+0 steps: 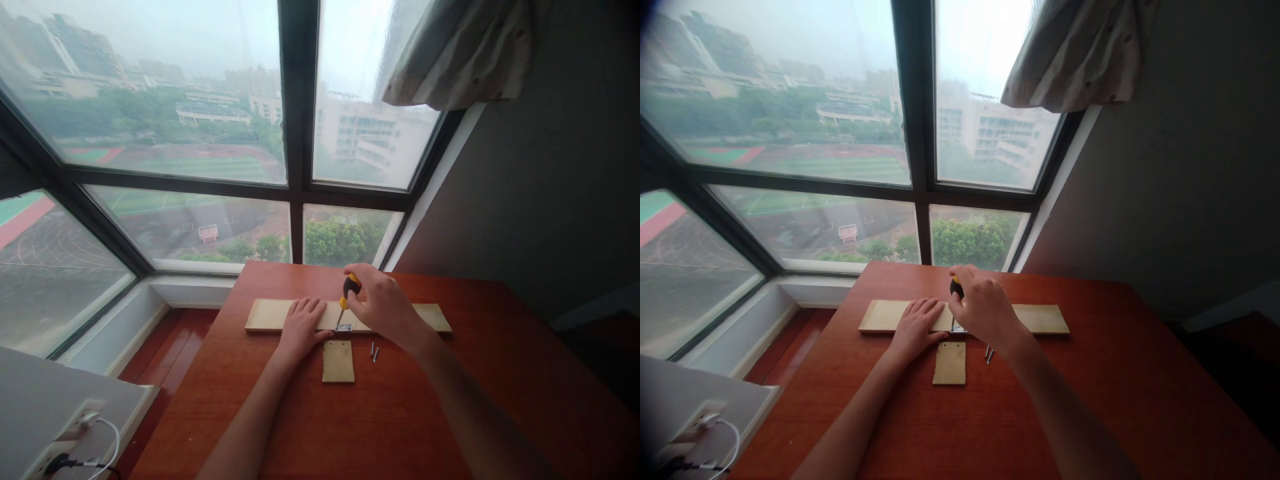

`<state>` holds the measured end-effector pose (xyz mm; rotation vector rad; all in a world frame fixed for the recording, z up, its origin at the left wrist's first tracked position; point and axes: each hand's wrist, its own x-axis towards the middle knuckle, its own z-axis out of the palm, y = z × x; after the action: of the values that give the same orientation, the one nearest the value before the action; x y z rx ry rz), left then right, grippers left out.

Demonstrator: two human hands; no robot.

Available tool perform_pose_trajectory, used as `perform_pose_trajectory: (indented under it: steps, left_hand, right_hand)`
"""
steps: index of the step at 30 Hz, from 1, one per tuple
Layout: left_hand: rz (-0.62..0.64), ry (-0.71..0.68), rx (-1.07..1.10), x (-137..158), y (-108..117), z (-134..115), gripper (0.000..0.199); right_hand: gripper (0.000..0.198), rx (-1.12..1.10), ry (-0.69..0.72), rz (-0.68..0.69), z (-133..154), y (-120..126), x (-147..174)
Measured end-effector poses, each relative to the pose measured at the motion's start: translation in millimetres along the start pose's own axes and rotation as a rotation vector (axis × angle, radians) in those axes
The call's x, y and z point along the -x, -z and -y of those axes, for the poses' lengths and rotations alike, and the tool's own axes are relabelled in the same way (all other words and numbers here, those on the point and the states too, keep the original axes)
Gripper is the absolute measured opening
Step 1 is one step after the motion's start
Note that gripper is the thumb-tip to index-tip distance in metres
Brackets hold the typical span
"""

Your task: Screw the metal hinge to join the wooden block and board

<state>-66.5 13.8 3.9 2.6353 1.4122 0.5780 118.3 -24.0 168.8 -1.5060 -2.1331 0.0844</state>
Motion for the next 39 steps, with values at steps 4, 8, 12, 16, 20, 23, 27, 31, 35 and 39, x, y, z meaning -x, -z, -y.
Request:
perform_pose_trajectory:
  steps: [4, 8, 12, 16, 20, 23, 27, 31, 35, 39]
  left_hand:
    - [0.002, 0.002, 0.014, 0, 0, 0, 0.063]
    - [0.005, 0.012, 0.031, 0, 0, -1, 0.06]
    - [0.005, 0.01, 0.03, 0, 0, -1, 0.062]
    - [0.005, 0.006, 0.024, 0, 0, 0, 0.062]
    - [0.002, 0.005, 0.01, 1, -1, 1, 0.062]
    - [0.002, 0.003, 0.01, 1, -1, 1, 0.063]
    - [0.0, 0.008, 0.018, 1, -1, 0, 0.062]
    - [-0.001, 0.013, 0.033, 1, -1, 0, 0.062]
    - [0.003, 0.018, 0.032, 1, -1, 0, 0.061]
    - [0.007, 0.014, 0.026, 1, 0, 1, 0.061]
  right_hand:
    - [0.032, 0.001, -0.031, -0.055, -6, 8, 3]
    - [0.033, 0.038, -0.069, -0.083, -17, 10, 8]
    - [0.031, 0.052, -0.089, -0.099, -25, 8, 12]
    - [0.031, 0.037, -0.098, -0.111, -28, 4, 13]
    - [0.032, 0.032, -0.098, -0.12, -30, 2, 14]
    - [0.033, 0.031, -0.097, -0.12, -31, 3, 14]
    - [0.033, 0.029, -0.104, -0.115, -33, 3, 13]
    - [0.033, 0.031, -0.104, -0.128, -38, 2, 13]
    - [0.033, 0.022, -0.12, -0.131, -43, 0, 12]
    - [0.033, 0.02, -0.136, -0.128, -46, 0, 11]
